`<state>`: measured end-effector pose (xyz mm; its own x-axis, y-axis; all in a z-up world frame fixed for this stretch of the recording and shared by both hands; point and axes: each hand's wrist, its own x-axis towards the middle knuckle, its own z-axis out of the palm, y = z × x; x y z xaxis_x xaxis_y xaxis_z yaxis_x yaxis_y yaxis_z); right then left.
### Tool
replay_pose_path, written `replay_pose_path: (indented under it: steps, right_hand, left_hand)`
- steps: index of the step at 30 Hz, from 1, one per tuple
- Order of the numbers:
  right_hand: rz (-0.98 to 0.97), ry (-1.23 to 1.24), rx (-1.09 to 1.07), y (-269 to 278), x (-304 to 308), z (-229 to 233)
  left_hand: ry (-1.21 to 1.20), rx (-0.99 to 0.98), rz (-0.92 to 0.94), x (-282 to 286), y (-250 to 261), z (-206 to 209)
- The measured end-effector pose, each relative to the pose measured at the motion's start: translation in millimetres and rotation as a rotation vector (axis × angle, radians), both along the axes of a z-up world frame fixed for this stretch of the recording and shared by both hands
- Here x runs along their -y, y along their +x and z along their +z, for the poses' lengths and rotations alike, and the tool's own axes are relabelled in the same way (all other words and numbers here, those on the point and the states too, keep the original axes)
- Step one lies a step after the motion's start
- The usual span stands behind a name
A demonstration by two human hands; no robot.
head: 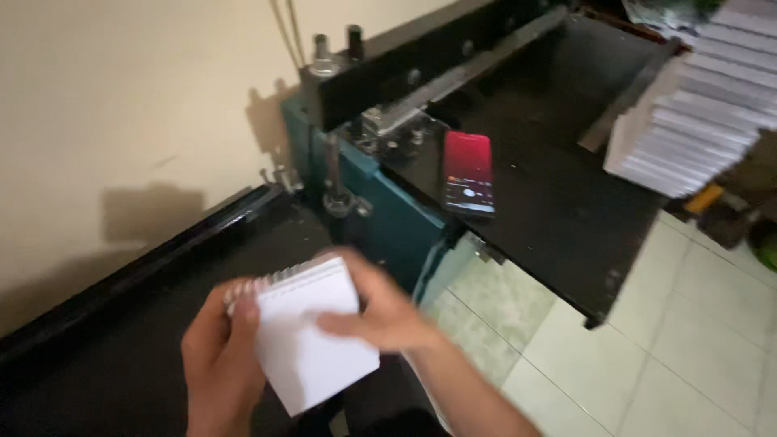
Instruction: The person assembles spiral-bound notebooks by placing a cover sheet over a stack of white paper and securing it with a metal spiral binding. They repeatedly pick up the paper stacks, align them with the cover, and use a binding machine to attach the spiral wire. The finished notebooks are stacked on the table.
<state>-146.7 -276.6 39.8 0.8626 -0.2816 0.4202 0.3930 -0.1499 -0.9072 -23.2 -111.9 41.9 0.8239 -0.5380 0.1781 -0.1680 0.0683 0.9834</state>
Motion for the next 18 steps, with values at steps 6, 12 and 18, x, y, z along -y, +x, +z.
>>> replay_pose_path:
  steps: [6, 12, 18]
  right_hand:
    - [0.192, 0.18, -0.376, 58.1, -60.6, -101.2]
    - [0.388, -0.069, -0.561, 92.2, -80.1, -144.4]
    - [0.433, -0.044, -0.557, 100.0, -80.9, -178.8]
  left_hand:
    - [0.031, -0.376, 0.275, -67.4, 31.5, -75.8]
    - [1.055, -0.038, -0.014, -89.5, 73.4, -87.1]
    - [1.091, 0.2, -0.124, -86.9, 89.1, -124.6]
